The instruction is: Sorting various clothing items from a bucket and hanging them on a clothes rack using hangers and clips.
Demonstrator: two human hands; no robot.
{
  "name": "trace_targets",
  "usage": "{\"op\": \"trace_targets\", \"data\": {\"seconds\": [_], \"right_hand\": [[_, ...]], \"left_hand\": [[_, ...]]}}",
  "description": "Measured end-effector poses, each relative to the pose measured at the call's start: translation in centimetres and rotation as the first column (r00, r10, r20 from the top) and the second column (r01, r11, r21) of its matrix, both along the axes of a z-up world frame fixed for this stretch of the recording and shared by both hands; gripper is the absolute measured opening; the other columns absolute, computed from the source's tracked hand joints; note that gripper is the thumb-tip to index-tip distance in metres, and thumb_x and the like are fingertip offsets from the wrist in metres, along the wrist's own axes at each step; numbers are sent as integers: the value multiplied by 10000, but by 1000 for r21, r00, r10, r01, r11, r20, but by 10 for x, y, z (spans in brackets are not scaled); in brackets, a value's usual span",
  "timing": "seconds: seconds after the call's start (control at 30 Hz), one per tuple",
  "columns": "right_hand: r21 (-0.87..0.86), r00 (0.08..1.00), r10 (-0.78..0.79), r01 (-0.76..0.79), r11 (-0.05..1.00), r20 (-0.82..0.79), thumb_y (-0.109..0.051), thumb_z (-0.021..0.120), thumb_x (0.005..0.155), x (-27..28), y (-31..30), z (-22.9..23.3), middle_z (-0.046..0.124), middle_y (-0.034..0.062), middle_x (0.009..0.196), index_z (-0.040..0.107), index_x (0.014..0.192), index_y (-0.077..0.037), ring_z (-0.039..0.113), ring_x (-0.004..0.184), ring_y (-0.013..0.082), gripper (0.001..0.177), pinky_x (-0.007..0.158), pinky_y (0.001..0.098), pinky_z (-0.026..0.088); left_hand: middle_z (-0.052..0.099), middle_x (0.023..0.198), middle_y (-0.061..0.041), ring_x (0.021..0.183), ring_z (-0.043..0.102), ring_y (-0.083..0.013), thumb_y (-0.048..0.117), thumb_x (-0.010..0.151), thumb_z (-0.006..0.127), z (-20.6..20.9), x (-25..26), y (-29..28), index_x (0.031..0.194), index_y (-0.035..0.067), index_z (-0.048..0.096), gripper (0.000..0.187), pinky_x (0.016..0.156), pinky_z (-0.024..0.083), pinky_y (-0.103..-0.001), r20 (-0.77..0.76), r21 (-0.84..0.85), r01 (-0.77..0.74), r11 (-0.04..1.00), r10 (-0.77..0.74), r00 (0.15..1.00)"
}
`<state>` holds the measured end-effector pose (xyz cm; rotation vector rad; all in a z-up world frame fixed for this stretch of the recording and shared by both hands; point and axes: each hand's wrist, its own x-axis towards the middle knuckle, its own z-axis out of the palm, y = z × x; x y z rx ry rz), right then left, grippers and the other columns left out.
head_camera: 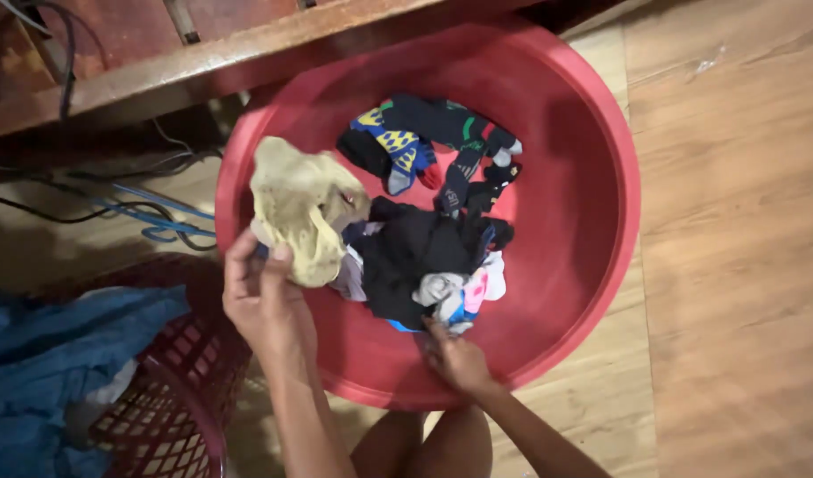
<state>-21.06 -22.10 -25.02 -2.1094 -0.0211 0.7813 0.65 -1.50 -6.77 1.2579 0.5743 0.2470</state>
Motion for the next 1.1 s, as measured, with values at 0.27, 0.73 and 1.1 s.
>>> {"op": "trace_targets", "data": {"seconds": [0.27, 0.73, 1.1], "right_hand": [[122, 630, -739, 735, 667, 238, -191, 893, 647, 63, 21, -89, 329, 399, 1478, 246, 1505, 58, 346, 1379, 481, 1103, 1118, 485, 326], [271, 358, -855, 840, 471, 375, -32, 817, 843, 189, 43, 132, 499, 218, 1448, 423, 1494, -15, 445, 1414, 368, 762, 1213, 450, 314], [95, 688, -551, 582, 808, 472, -55, 833, 856, 103, -104, 61, 334, 256, 1592, 286, 1608, -27, 310, 1471, 433, 931, 1221, 447, 281]], "left_hand": [[721, 1094, -101, 981, 695, -157, 42, 1006, 653, 10, -5, -10, 1132, -28, 658, 144, 891, 569, -300, -58, -92, -58, 994, 53, 997], [639, 1080, -40, 969, 581, -103, 16, 1013, 760, 9, -42, -12, 1144, 15, 646, 174, 893, 474, -258, -126, 211, 57, 976, -31, 992], [601, 1459, -69, 1399, 540, -241, 288, 1028, 635, 36, -83, 3, 1402, 60, 574, 442, 1246, 380, -460, 20, -683, -35, 729, 67, 998]]}}
